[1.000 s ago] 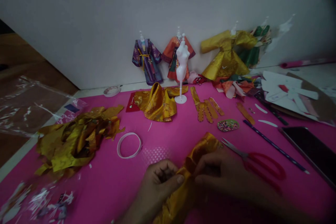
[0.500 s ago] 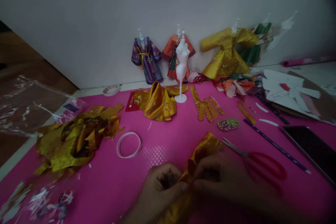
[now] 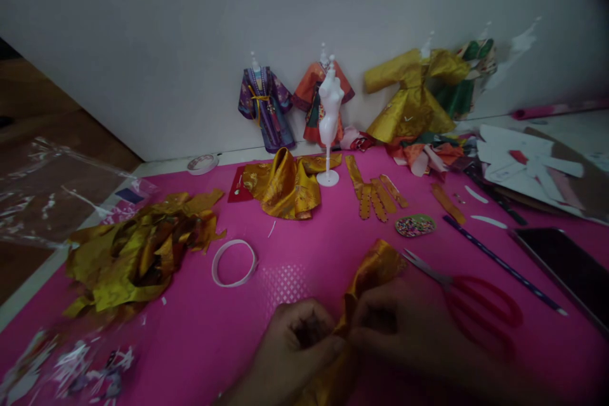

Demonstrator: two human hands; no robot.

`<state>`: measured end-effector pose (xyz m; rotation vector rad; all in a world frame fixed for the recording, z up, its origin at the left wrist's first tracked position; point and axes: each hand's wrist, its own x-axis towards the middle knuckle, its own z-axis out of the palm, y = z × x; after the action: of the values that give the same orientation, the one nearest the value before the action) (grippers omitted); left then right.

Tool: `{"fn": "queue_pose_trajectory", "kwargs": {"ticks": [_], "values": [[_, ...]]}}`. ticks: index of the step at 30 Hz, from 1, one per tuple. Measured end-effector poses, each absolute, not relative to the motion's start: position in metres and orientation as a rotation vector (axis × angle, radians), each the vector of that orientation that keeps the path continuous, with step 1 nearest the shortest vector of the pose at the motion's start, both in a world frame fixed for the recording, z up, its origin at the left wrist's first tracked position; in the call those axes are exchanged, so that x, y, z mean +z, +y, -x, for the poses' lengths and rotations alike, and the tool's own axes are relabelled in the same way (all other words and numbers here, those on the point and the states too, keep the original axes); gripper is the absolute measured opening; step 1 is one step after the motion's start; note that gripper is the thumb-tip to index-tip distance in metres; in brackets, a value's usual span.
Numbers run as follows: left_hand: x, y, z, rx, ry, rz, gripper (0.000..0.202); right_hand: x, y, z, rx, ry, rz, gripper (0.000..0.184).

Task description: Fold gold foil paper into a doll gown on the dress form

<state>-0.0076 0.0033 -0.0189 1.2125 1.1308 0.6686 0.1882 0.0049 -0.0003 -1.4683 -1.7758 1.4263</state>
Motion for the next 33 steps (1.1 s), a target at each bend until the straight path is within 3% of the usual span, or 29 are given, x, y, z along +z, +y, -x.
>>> {"fn": "queue_pose_trajectory", "kwargs": {"ticks": [20, 33], "values": [[-0.028, -0.009, 0.015, 0.516, 1.177, -1.789, 0.009, -0.011, -0.001, -0.188, 1.452, -1.767, 1.490, 0.013], [-0.033, -0.011, 0.014, 0.539, 1.100, -1.810, 0.013, -0.009, -0.003, -0.181, 1.377, -1.719, 1.499, 0.013]]}}
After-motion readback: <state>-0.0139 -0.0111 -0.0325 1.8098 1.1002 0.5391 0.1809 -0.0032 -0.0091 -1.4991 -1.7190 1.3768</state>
